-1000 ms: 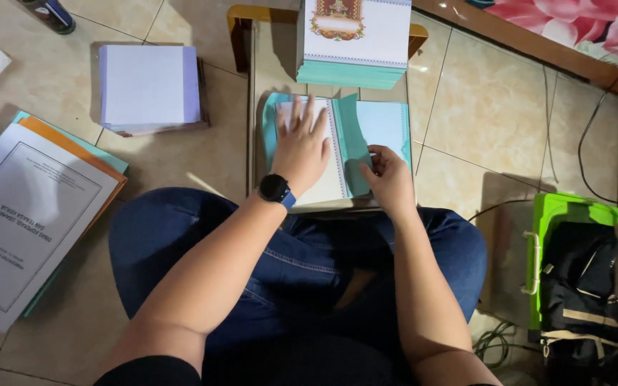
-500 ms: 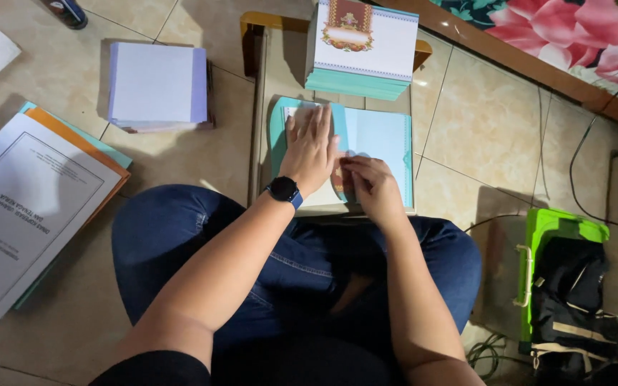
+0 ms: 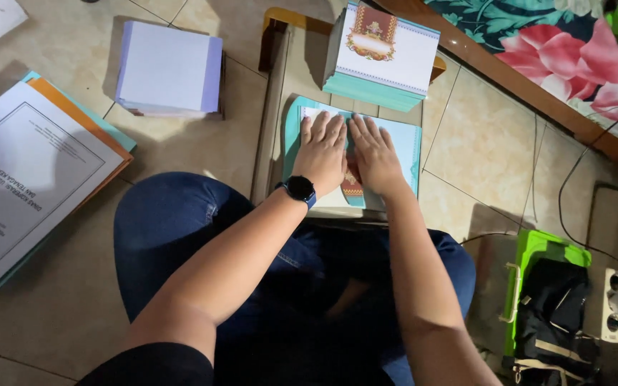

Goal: The person sits on the floor and repeatedly inserts a light blue cover sheet into a notebook spine, then presses the cover flat. They continue this process with multiple notebooks, stacking completed units on a small stool.

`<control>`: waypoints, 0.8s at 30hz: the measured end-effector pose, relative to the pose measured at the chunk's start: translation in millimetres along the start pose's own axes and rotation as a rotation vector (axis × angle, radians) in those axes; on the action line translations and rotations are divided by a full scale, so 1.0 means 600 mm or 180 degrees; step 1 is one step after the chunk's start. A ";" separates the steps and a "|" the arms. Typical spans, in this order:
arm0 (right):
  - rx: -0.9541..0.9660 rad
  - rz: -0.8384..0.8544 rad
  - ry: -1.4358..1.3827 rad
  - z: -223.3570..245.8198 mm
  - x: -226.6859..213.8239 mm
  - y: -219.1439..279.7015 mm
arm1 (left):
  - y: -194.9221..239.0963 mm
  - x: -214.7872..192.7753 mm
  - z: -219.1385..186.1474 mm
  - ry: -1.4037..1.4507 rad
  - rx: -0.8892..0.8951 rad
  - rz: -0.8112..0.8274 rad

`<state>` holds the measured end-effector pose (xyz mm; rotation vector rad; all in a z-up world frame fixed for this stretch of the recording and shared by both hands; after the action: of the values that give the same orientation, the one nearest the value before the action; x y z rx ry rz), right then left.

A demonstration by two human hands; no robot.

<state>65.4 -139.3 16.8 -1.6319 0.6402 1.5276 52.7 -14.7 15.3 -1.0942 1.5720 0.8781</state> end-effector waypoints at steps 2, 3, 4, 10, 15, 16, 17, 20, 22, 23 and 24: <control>0.0047 0.0153 -0.0055 -0.009 0.004 -0.012 | -0.002 0.005 0.001 -0.0025 -0.0014 -0.0031; 0.0094 0.0309 -0.0107 -0.013 0.008 -0.017 | -0.003 0.007 0.002 -0.0045 -0.0027 -0.0064; 0.0102 0.0305 -0.0103 -0.016 0.013 -0.012 | -0.004 0.006 0.003 -0.0047 -0.0017 -0.0066; 0.0105 0.0570 -0.0105 0.034 -0.031 0.055 | -0.001 -0.002 0.001 -0.0047 0.0001 -0.0050; 0.0134 0.1077 -0.0149 0.059 -0.042 0.129 | -0.003 0.004 0.001 -0.0028 0.0007 -0.0095; 0.0150 0.1062 -0.0137 0.056 -0.039 0.136 | -0.002 0.002 0.001 -0.0032 0.0028 -0.0108; 0.0042 0.0853 -0.0255 0.058 -0.043 0.140 | -0.001 -0.001 0.000 -0.0049 0.0022 -0.0156; -0.0028 0.0598 -0.0664 0.050 -0.048 0.137 | 0.000 -0.011 0.001 -0.0082 0.0003 -0.0277; -0.0004 0.0567 -0.0977 0.041 -0.050 0.134 | -0.002 -0.011 0.005 -0.0100 -0.0027 -0.0333; 0.0403 0.0351 -0.1971 0.025 -0.054 0.135 | -0.005 -0.012 0.002 -0.0015 0.0132 -0.0485; 0.0820 0.0131 -0.2975 0.011 -0.052 0.140 | -0.003 -0.010 0.000 0.0068 0.0292 -0.0618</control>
<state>-10.4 -185.4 30.3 -0.5838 0.3165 1.9061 55.4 -13.8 21.1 -1.1713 1.4801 0.6599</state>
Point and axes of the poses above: each hand's wrist, its own y-axis away from the middle knuckle, its own x-axis out of the palm, z = x × y, the point moved 6 cm from there along -y, towards the middle knuckle, and after that the axes turned 8 degrees about -y, right-handed, at the moved point
